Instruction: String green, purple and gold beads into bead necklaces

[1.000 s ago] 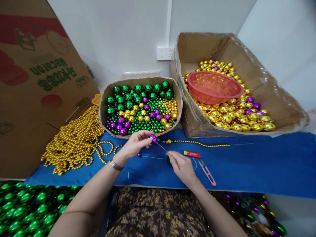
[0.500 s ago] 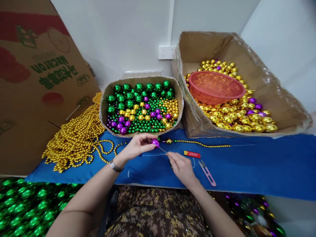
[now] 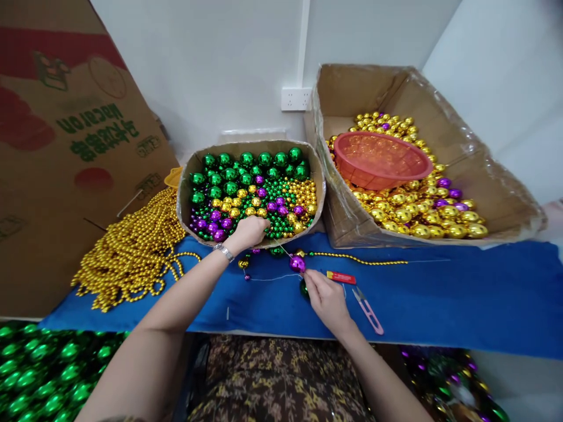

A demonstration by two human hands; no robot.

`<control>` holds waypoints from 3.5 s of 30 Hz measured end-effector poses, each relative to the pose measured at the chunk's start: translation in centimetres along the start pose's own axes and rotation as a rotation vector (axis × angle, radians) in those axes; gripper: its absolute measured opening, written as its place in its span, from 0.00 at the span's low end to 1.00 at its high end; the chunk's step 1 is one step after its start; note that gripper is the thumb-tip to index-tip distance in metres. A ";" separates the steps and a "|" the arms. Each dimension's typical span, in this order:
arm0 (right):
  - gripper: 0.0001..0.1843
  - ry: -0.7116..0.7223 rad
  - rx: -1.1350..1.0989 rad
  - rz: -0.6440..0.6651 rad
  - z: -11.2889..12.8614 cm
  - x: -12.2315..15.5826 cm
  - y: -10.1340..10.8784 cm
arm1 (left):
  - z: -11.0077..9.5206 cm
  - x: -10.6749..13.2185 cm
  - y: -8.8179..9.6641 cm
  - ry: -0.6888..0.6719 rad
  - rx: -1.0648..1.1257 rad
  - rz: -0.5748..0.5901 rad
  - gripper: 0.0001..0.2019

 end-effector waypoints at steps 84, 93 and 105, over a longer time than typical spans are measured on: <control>0.11 -0.067 -0.103 0.136 0.0 0.0 -0.7 | -2.3 7.6 -3.4 0.176 1.535 0.056 0.18; 0.11 -0.060 -0.079 -0.008 -0.3 0.2 0.7 | -2.4 8.3 -3.3 0.205 1.630 -0.058 0.18; 0.11 -0.053 -0.149 -0.029 0.1 0.3 0.8 | -2.4 9.2 -2.7 0.180 1.562 -0.141 0.20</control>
Point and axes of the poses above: each hand's wrist, its own x-axis away from the middle knuckle, its own y-axis out of the back of the hand, z = x × y, the point moved 10 cm from there along -x, towards the middle knuckle, and after that the axes turned 13 degrees about x, right-handed, at the moved point
